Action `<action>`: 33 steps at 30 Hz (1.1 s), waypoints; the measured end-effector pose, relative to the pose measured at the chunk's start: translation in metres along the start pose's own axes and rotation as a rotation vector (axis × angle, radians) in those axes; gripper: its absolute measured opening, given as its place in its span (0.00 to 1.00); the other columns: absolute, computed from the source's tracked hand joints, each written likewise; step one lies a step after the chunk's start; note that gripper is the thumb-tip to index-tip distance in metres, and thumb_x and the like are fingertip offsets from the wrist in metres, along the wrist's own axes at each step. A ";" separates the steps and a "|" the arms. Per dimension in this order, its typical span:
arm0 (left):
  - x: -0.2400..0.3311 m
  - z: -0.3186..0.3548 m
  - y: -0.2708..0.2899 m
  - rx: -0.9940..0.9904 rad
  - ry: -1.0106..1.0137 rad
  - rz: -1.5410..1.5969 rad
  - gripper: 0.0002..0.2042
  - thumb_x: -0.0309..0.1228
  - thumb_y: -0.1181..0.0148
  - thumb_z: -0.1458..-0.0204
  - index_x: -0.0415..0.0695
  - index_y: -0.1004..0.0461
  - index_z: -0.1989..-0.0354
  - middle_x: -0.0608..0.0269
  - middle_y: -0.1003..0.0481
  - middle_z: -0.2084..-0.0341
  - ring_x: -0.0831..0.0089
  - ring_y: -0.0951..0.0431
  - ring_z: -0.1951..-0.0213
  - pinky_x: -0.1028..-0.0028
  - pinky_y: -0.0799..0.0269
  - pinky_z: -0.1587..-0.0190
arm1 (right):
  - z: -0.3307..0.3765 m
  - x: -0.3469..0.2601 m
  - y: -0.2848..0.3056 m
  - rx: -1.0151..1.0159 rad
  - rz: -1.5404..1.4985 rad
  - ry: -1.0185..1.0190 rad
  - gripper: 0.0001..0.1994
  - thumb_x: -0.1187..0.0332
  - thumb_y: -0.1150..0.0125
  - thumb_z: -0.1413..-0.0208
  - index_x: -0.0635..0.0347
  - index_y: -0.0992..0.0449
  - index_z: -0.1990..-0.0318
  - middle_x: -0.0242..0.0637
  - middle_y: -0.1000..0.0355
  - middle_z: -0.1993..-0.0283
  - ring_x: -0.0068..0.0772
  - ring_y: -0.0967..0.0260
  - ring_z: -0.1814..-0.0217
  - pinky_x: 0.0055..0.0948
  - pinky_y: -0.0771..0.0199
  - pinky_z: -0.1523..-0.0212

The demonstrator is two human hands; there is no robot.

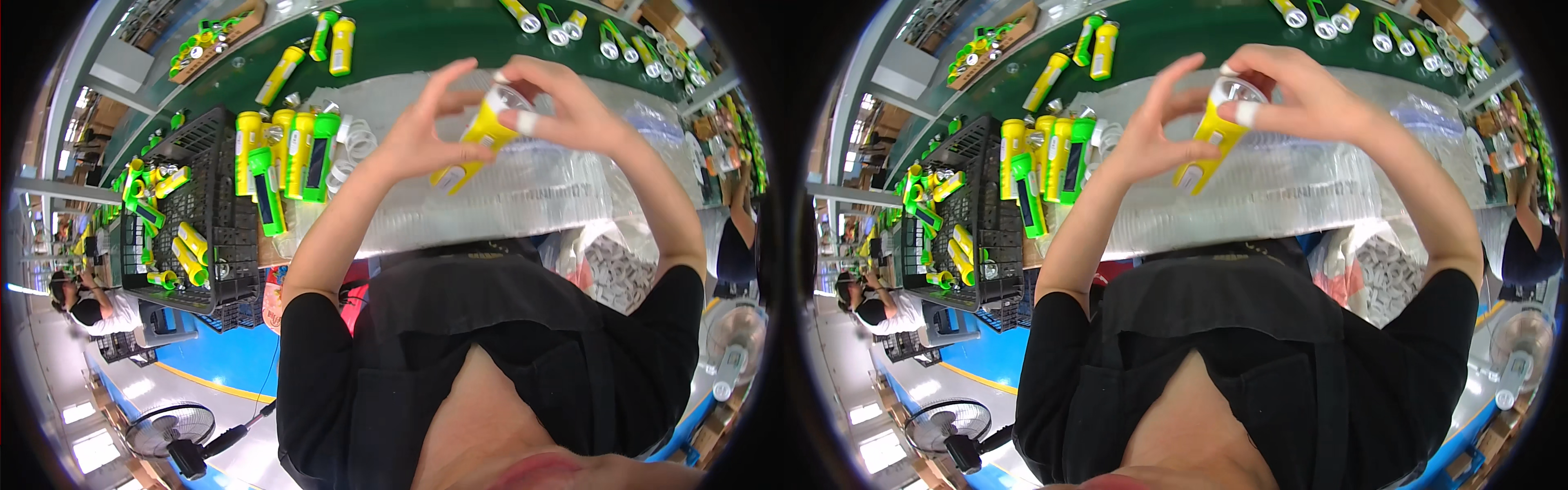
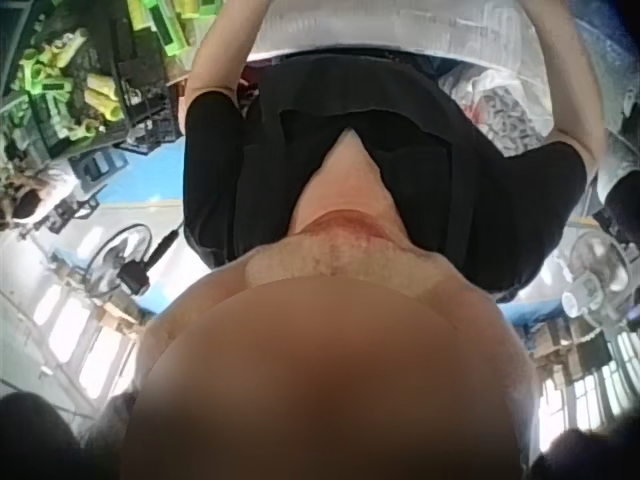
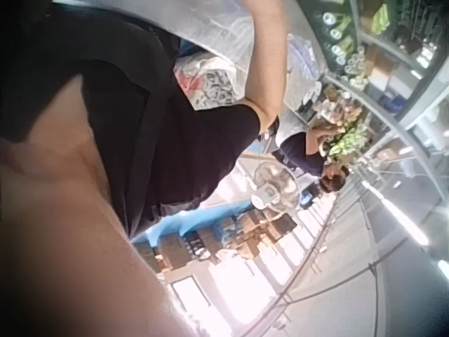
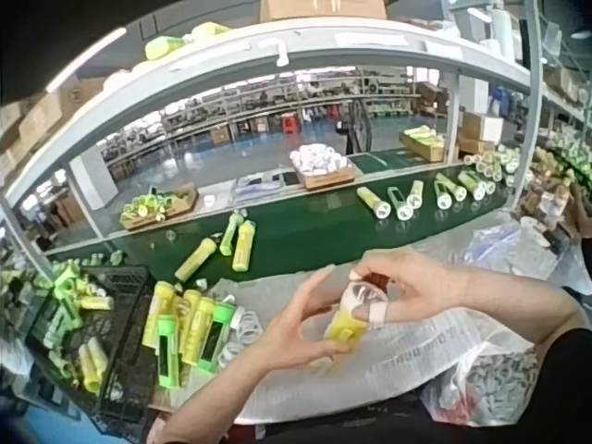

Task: Assembling handheld flashlights by attaching heads and components on an assembly line.

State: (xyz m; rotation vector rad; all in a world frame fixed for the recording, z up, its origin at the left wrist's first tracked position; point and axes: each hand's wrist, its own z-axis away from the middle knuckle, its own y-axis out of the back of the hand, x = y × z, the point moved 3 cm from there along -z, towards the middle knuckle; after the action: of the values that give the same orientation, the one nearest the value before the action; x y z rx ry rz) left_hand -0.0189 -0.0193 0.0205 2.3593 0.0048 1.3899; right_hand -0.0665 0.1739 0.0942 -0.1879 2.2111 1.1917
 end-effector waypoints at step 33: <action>-0.071 -0.028 0.029 -0.016 0.354 -0.259 0.46 0.41 0.31 0.54 0.45 0.56 0.30 0.47 0.22 0.64 0.58 0.19 0.68 0.66 0.25 0.64 | -0.056 0.142 -0.099 0.518 -1.037 -0.689 0.27 0.46 0.41 0.43 0.61 0.30 0.49 0.42 0.26 0.58 0.32 0.26 0.57 0.33 0.26 0.55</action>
State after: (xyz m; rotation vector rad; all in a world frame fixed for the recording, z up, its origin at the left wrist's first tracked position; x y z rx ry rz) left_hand -0.0840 -0.0505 -0.0172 1.9848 0.3813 1.6418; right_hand -0.1665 0.0938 -0.0355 -0.5254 1.3798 0.0589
